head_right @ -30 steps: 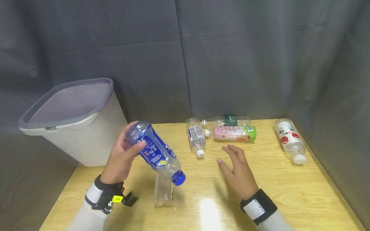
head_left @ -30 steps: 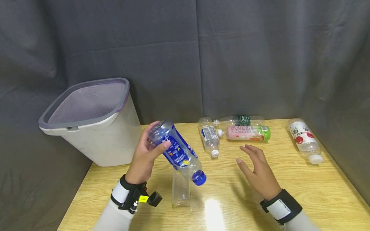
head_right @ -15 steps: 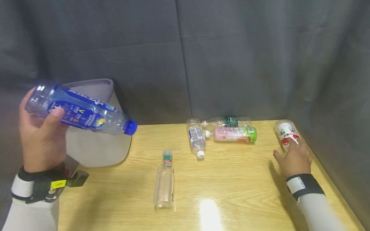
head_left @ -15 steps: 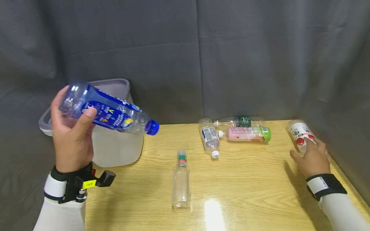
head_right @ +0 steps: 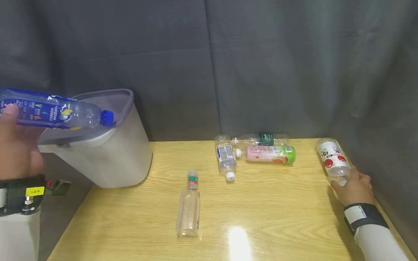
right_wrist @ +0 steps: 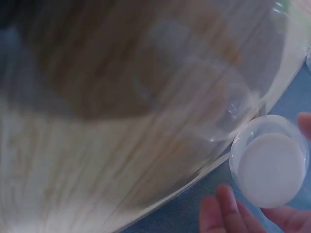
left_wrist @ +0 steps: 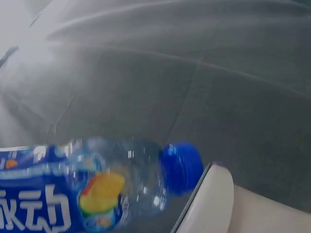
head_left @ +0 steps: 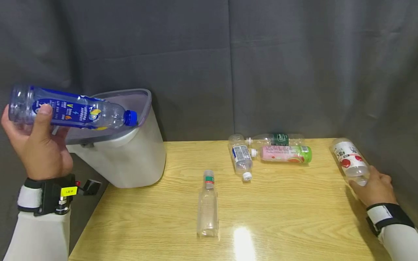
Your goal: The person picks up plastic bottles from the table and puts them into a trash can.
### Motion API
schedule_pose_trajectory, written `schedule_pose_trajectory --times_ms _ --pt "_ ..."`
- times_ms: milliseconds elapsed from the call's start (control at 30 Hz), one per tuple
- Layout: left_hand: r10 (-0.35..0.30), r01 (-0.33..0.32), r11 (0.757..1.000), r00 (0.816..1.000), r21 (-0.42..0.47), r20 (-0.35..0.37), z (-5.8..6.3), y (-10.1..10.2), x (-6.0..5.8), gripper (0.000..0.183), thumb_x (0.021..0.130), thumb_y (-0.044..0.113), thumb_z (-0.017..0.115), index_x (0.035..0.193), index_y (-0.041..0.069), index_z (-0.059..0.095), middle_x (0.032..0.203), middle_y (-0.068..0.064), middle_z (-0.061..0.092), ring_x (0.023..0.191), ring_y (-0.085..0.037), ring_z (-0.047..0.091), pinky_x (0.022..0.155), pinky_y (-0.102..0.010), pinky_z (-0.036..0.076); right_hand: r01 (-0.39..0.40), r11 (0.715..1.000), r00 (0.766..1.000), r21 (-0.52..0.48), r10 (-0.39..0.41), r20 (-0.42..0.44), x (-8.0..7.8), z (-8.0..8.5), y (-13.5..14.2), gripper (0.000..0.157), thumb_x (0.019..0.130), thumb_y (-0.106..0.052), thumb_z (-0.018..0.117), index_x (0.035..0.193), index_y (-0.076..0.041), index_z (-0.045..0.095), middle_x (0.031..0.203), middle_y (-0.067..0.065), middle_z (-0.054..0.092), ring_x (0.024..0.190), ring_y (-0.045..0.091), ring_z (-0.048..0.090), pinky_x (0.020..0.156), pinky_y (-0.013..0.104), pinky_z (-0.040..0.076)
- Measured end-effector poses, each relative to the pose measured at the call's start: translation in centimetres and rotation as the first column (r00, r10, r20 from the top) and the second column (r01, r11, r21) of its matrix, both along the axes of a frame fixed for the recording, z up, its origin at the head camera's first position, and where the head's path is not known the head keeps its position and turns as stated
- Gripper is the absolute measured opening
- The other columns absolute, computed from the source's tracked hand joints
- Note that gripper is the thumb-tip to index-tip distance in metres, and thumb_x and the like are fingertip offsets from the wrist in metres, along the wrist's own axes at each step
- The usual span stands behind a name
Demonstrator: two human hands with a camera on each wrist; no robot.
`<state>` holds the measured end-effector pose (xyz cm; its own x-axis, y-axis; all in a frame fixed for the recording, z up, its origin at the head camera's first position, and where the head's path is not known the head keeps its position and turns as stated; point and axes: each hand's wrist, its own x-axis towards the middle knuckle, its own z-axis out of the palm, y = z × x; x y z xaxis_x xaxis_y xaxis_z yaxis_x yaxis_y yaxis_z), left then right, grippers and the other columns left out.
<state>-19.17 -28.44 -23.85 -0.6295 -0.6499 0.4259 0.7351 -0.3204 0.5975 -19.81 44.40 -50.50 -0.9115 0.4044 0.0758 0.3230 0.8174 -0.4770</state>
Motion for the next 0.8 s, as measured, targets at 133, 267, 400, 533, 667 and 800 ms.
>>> schedule_pose_trajectory --times_ms 133,267,400,533,667,800 --pt "0.061 -0.06 0.998 0.997 -0.009 0.054 -0.3 -0.8 -0.7 0.071 0.07 -0.01 0.075 0.13 0.021 0.049 0.134 -0.008 0.048 0.125 -0.027 0.048 0.104 -0.046 0.042 0.003 1.0 0.998 0.006 -0.003 0.062 -0.1 -0.1 0.1 0.084 0.086 -0.026 0.062 0.146 0.01 0.014 0.117 0.049 0.03 0.098 0.065 0.04 0.072 0.068 0.039" --pt "0.125 -0.104 0.985 0.981 -0.139 0.151 -0.9 -1.0 -1.3 0.082 0.069 -0.006 0.078 0.136 0.023 0.041 0.138 -0.004 0.042 0.128 -0.022 0.042 0.11 -0.04 0.035 0.008 1.0 0.996 0.011 -0.009 0.089 -0.1 0.0 0.0 0.081 0.088 -0.021 0.059 0.145 0.011 0.011 0.114 0.048 0.031 0.099 0.064 0.04 0.077 0.07 0.039" --pt "0.159 -0.12 0.974 0.967 -0.193 0.2 -1.2 -1.0 -1.7 0.087 0.069 -0.004 0.079 0.139 0.025 0.036 0.142 -0.001 0.04 0.132 -0.018 0.039 0.112 -0.033 0.031 -0.009 1.0 0.996 -0.005 0.01 0.088 0.0 0.2 0.0 0.079 0.089 -0.018 0.056 0.146 0.011 0.009 0.117 0.05 0.031 0.104 0.065 0.037 0.083 0.073 0.036" --pt "0.228 -0.171 0.949 0.952 -0.265 0.202 -1.2 -0.7 -1.6 0.09 0.069 -0.001 0.08 0.143 0.025 0.035 0.144 0.0 0.037 0.136 -0.012 0.033 0.113 -0.03 0.031 -0.035 0.999 0.998 -0.027 0.036 0.055 0.1 0.3 0.1 0.078 0.09 -0.016 0.056 0.146 0.012 0.01 0.121 0.052 0.033 0.107 0.066 0.036 0.087 0.074 0.033" --pt "0.291 -0.222 0.908 0.944 -0.356 0.154 -1.1 0.8 -0.9 0.086 0.069 0.0 0.079 0.142 0.019 0.038 0.141 -0.001 0.037 0.136 -0.012 0.031 0.111 -0.03 0.03 -0.052 0.997 0.998 -0.054 0.055 0.042 0.2 0.4 0.0 0.081 0.093 -0.024 0.055 0.148 0.01 0.007 0.127 0.051 0.032 0.11 0.066 0.036 0.089 0.075 0.032" --pt "0.267 -0.213 0.87 0.962 -0.445 0.06 -1.4 3.2 0.1 0.081 0.07 -0.003 0.077 0.14 0.012 0.039 0.138 -0.007 0.039 0.134 -0.02 0.034 0.109 -0.035 0.031 -0.099 0.992 0.995 -0.075 0.099 0.0 0.2 1.0 -0.8 0.081 0.095 -0.03 0.053 0.149 0.008 0.006 0.13 0.051 0.032 0.111 0.065 0.037 0.087 0.074 0.032"
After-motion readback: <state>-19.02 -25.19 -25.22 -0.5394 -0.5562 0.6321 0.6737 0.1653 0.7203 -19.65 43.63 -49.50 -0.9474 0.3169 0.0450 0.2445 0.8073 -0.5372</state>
